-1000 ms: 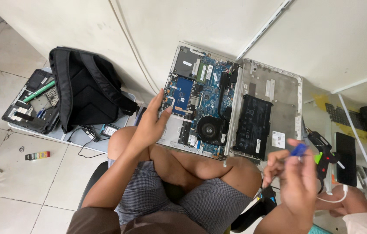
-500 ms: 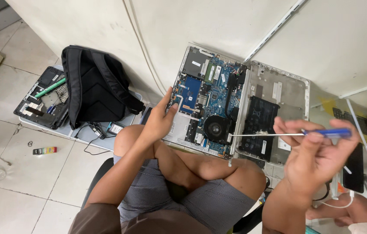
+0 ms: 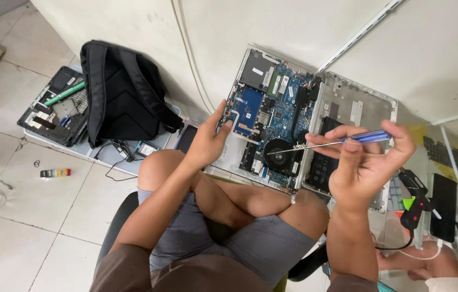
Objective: The person sits with a laptop on their lap and uses a screwdriver to remove screws from the bottom case. They then lift the case off to reveal the internal components, including the motherboard and battery, and continue to unscrew internal parts.
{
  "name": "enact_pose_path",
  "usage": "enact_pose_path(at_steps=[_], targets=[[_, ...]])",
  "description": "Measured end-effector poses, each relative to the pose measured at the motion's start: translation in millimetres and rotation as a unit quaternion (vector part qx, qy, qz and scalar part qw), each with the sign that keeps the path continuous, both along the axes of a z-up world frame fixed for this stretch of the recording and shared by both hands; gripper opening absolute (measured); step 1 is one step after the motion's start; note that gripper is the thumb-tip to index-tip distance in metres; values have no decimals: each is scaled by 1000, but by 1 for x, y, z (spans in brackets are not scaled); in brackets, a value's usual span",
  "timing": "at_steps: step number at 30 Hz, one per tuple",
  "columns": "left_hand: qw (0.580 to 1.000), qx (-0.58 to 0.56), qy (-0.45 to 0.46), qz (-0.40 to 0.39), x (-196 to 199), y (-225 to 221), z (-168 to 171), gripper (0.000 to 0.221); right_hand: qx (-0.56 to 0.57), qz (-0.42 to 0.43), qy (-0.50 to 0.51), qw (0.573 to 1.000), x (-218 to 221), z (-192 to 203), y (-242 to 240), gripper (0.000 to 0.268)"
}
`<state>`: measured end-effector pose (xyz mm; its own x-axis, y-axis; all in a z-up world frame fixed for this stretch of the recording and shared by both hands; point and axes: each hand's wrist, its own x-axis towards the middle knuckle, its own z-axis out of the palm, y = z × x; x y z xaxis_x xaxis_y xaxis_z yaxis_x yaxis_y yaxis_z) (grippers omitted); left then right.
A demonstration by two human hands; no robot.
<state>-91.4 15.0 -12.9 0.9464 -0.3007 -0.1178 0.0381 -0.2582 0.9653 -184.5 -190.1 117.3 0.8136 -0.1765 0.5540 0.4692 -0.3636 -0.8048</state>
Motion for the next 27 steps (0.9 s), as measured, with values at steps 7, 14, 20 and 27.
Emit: enact_pose_path(at_steps=[7,14,20,27], targets=[[1000,-5,-2,1,0,0,-3,60,16,-5,-16,1000,-3,-8,-6,30],[1000,-20,3,-7,-2,3,6,60,45,-87,-23,995,-22,-13,-23,39],[1000,-3,30,-3,-1,5,4,62,53,-113,60,990,-64,-18,-41,35],[1000,1,9,5,7,4,-12,61,66,-133,305,941,-110,-72,-33,28]])
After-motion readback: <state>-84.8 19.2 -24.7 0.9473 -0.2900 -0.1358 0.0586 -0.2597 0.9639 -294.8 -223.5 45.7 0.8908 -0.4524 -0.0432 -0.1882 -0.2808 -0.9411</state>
